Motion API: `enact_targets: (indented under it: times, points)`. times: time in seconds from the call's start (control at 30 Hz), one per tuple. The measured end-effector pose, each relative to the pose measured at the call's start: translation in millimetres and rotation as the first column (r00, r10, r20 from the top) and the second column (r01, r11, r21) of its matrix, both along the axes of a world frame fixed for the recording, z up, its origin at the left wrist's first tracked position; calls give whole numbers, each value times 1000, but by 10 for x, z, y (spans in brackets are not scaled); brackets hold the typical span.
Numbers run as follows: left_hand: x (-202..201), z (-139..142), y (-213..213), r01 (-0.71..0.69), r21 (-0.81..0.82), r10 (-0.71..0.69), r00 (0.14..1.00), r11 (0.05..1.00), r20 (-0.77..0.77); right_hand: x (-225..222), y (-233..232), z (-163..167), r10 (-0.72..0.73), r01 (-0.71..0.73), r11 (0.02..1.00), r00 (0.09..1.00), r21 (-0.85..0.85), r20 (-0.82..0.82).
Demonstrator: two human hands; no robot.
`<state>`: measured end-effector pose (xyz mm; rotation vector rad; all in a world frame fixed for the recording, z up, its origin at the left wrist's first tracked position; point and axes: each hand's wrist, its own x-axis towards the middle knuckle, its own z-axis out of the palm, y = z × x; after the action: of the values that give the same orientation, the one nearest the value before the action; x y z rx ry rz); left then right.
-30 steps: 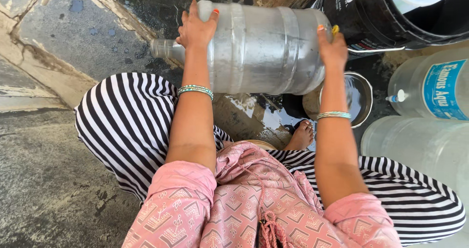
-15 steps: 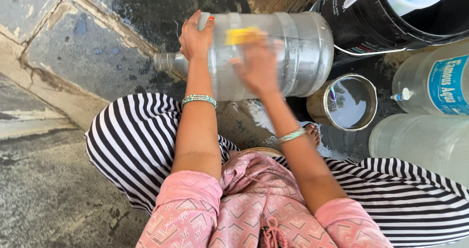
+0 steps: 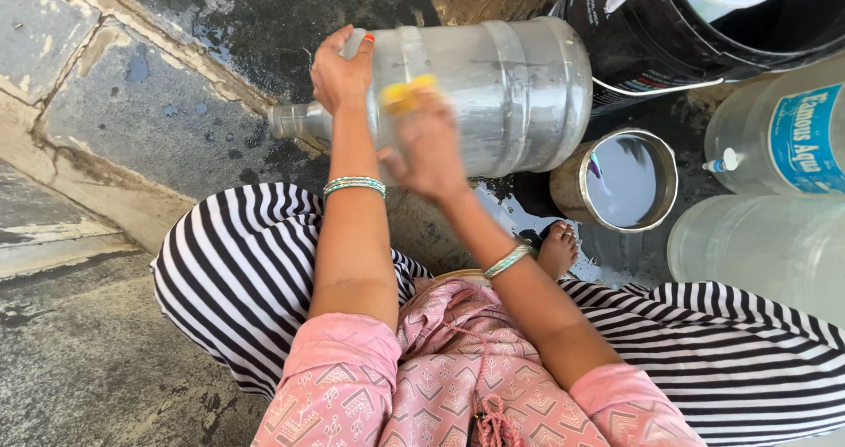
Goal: The person scrubs the exterior of a large plastic water dispenser using a yellow sponge and soapy water from a metal pot. They rotate the dispenser to clean different sides and repeatedly dip the sponge into the pot.
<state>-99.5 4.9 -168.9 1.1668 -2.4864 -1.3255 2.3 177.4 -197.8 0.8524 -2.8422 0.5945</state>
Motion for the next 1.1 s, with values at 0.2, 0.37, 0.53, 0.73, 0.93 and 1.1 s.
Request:
enact_targets:
  times: [0.2,0.37,0.53,0.73,0.93,1.1]
  points:
    - [-16,-26,-23,46,46,-44,999,998,-31,8,455,21,15,-2,989,996,148,-85]
    - [-107,-160,-198,284,115,-270,955,952,-125,155,1649,-180,-426,424,904,880,-57,-212]
    - [-74,-348,-281,412,159,-365,894,897,-260,261,1460,-362,-527,546,837,820,31,-224]
    - [-83,-358,-220,354,38,-351,934,934,-64,266,7,-132,78,-80,992,997,94,26]
    - [-104,-351,-119,163,82,-158,985,983,-63,-85,374,-55,-37,22,977,997,214,71]
    - [-146,-192,-80,143,62,-137,986,988,-95,-114,1683,-200,-565,567,822,795,-63,-222]
